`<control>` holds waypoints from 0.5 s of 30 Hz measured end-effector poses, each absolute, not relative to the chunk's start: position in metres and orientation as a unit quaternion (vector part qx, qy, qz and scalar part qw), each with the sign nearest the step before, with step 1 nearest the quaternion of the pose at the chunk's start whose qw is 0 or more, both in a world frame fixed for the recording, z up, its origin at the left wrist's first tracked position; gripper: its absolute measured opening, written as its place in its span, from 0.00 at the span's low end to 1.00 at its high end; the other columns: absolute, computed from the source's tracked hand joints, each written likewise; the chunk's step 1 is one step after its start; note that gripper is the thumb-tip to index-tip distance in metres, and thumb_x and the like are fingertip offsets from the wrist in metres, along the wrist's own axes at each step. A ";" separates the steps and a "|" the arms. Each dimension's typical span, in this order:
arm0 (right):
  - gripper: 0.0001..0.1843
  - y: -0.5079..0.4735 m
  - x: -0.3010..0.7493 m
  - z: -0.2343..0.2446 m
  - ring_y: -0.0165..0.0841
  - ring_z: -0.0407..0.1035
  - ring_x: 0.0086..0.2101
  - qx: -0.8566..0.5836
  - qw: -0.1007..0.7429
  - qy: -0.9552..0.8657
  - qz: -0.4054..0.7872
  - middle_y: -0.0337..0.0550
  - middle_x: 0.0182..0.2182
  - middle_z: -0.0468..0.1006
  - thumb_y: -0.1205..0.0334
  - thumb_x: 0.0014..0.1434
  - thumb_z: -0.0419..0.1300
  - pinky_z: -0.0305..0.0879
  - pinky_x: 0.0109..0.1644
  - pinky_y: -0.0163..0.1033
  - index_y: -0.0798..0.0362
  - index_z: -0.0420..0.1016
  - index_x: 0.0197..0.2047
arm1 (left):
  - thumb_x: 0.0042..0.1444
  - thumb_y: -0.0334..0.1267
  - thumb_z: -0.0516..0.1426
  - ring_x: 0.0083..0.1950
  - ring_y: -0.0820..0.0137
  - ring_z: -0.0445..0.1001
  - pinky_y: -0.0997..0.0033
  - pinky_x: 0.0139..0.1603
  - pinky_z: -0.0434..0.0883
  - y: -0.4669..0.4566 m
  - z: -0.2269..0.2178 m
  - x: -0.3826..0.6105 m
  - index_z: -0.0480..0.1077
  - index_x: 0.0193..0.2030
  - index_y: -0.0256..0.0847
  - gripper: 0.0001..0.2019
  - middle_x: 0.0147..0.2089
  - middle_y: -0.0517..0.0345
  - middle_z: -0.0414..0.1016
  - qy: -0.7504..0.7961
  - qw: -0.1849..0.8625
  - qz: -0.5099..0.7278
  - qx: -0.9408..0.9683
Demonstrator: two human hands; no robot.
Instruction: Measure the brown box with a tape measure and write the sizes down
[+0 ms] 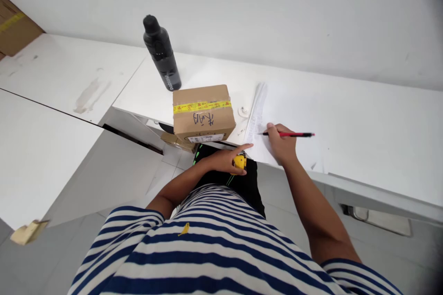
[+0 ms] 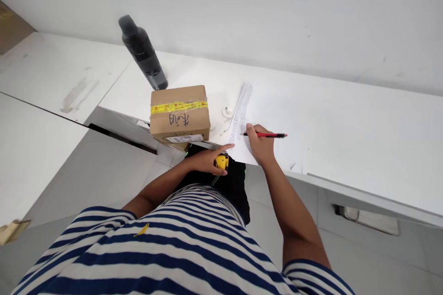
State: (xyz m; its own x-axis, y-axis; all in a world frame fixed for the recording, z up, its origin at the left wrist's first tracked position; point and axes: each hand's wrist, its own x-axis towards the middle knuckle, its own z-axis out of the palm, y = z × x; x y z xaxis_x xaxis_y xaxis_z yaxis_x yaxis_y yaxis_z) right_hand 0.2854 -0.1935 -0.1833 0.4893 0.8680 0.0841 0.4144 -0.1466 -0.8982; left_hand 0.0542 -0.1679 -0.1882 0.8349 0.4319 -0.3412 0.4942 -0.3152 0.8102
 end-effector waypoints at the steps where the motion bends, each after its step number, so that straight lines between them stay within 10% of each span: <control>1: 0.20 -0.193 0.286 -0.185 0.37 0.70 0.33 -0.731 0.479 -0.443 0.199 0.41 0.26 0.75 0.45 0.63 0.59 0.67 0.41 0.44 0.50 0.76 0.28 | 0.52 0.58 0.66 0.51 0.61 0.77 0.63 0.55 0.70 -0.168 -0.187 0.054 0.42 0.80 0.54 0.55 0.57 0.52 0.77 0.284 0.514 -0.025 0.809; 8: 0.26 -0.185 0.312 -0.196 0.40 0.72 0.39 -0.790 0.311 -0.527 0.026 0.54 0.51 0.75 0.59 0.61 0.53 0.70 0.40 0.47 0.50 0.74 0.62 | 0.52 0.56 0.67 0.42 0.68 0.74 0.67 0.48 0.70 -0.184 -0.151 0.043 0.46 0.79 0.52 0.53 0.45 0.59 0.77 0.267 0.557 0.003 0.786; 12: 0.24 -0.213 0.289 -0.183 0.40 0.74 0.37 -0.638 0.429 -0.627 0.127 0.51 0.46 0.79 0.56 0.68 0.53 0.74 0.38 0.47 0.46 0.70 0.65 | 0.46 0.60 0.70 0.47 0.65 0.75 0.64 0.50 0.72 -0.204 -0.128 0.031 0.64 0.66 0.47 0.43 0.48 0.54 0.75 0.245 0.614 0.149 0.735; 15: 0.39 -0.246 0.244 -0.161 0.42 0.78 0.46 -0.451 0.489 -0.698 0.265 0.54 0.62 0.74 0.50 0.67 0.60 0.79 0.42 0.49 0.36 0.49 0.76 | 0.46 0.71 0.65 0.50 0.61 0.76 0.59 0.53 0.74 -0.215 -0.118 0.026 0.61 0.62 0.47 0.43 0.50 0.49 0.74 0.208 0.641 0.328 0.662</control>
